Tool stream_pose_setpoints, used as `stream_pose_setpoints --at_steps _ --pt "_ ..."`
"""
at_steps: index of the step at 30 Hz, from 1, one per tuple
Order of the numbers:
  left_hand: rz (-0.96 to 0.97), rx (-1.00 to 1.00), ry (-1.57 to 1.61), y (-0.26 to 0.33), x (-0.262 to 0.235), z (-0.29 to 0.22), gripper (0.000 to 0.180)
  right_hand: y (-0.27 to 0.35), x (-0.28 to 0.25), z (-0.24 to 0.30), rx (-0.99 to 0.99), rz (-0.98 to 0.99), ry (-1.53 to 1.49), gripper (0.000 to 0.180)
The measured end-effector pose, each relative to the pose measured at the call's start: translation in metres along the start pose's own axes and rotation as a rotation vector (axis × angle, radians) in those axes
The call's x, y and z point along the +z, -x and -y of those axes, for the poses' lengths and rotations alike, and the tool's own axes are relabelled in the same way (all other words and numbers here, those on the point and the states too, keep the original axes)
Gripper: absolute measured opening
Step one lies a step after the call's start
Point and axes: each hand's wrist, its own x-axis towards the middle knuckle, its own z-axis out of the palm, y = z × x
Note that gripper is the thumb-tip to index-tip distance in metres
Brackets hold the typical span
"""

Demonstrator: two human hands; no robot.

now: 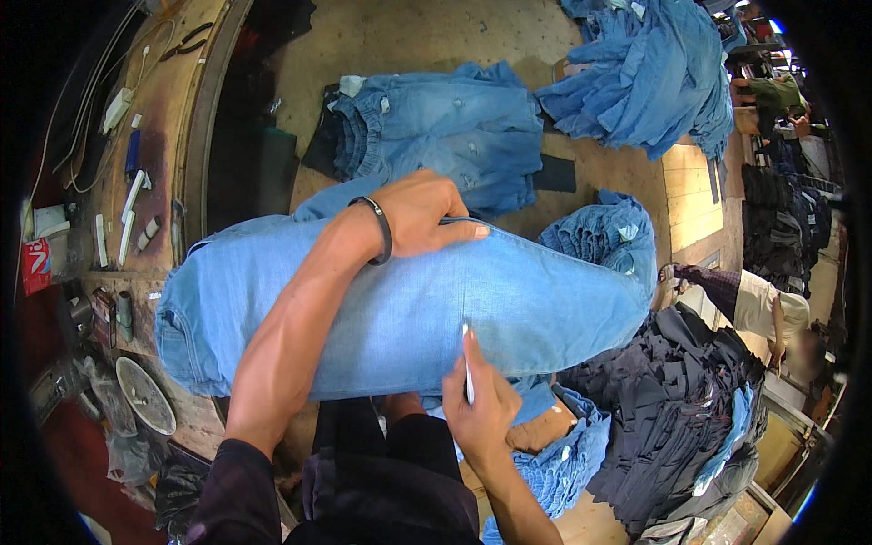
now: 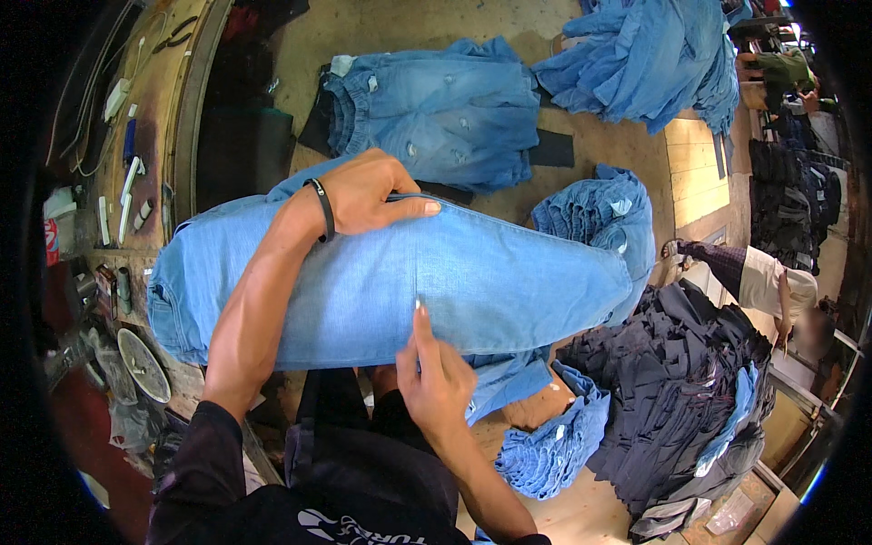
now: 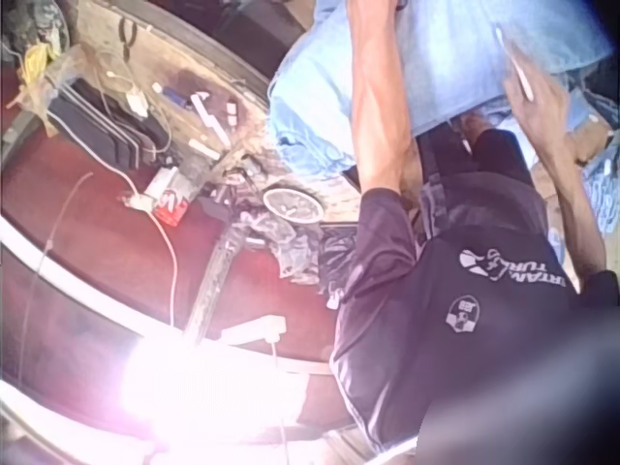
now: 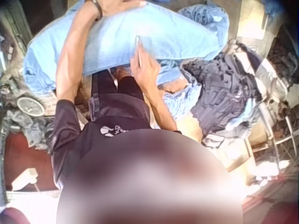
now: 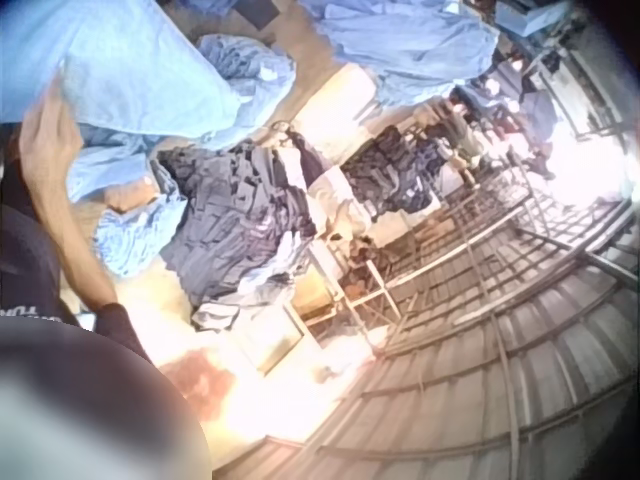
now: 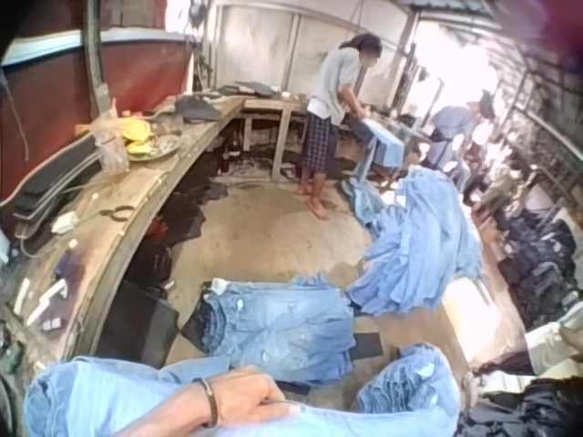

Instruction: The person uses a utility knife to cut and scrape the surface of a pair of light blue jeans to create distressed markings. They repeatedly lift and reposition the jeans on a workbench while applying the tool to different areas of the fabric.

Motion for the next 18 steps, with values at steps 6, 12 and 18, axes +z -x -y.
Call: stream_pose_setpoints --at_steps 6,12,18 --pt "-0.020 0.016 0.008 0.001 0.002 0.000 0.056 0.002 0.000 -0.002 -0.056 -0.107 -0.018 0.050" --pt "-0.021 0.023 -0.008 0.000 0.002 0.002 0.057 -0.034 0.012 -0.004 -0.013 -0.077 -0.011 0.041" --pt "-0.013 0.016 0.016 0.000 0.003 0.003 0.056 -0.022 0.007 -0.003 0.004 -0.007 0.036 0.039"
